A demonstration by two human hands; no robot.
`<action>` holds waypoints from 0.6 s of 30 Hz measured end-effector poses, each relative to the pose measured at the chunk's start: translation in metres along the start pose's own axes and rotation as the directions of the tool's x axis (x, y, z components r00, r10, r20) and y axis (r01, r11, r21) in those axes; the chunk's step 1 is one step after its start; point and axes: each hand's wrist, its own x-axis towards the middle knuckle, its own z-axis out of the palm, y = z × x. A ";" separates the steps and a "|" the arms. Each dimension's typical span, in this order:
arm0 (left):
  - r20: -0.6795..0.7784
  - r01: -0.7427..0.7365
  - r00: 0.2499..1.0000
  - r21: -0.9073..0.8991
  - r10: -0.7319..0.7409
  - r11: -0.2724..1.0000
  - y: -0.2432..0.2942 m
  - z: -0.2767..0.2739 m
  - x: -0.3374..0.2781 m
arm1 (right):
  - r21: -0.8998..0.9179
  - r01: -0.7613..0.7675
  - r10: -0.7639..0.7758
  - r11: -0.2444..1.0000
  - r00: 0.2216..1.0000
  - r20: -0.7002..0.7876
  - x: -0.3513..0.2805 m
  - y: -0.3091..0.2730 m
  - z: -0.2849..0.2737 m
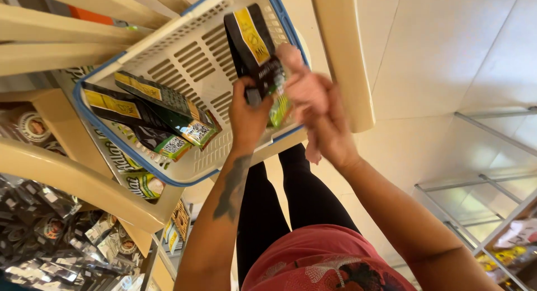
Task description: Wiping down individual coffee bean bags and cleaning the shelves they are stored on.
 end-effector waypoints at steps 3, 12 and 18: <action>0.207 -0.261 0.931 -0.191 0.299 0.946 0.016 -0.044 -0.045 | -0.153 0.402 -0.339 0.903 0.884 0.322 0.002 0.012 0.021; 0.119 -0.154 0.960 -0.534 0.255 0.831 0.054 -0.085 -0.099 | -0.404 0.831 -0.774 0.384 0.528 0.351 0.017 -0.066 0.068; -0.079 -0.333 0.926 -0.629 0.369 0.702 0.074 -0.118 -0.109 | -0.449 0.749 -0.751 0.488 0.622 0.221 -0.002 -0.105 0.068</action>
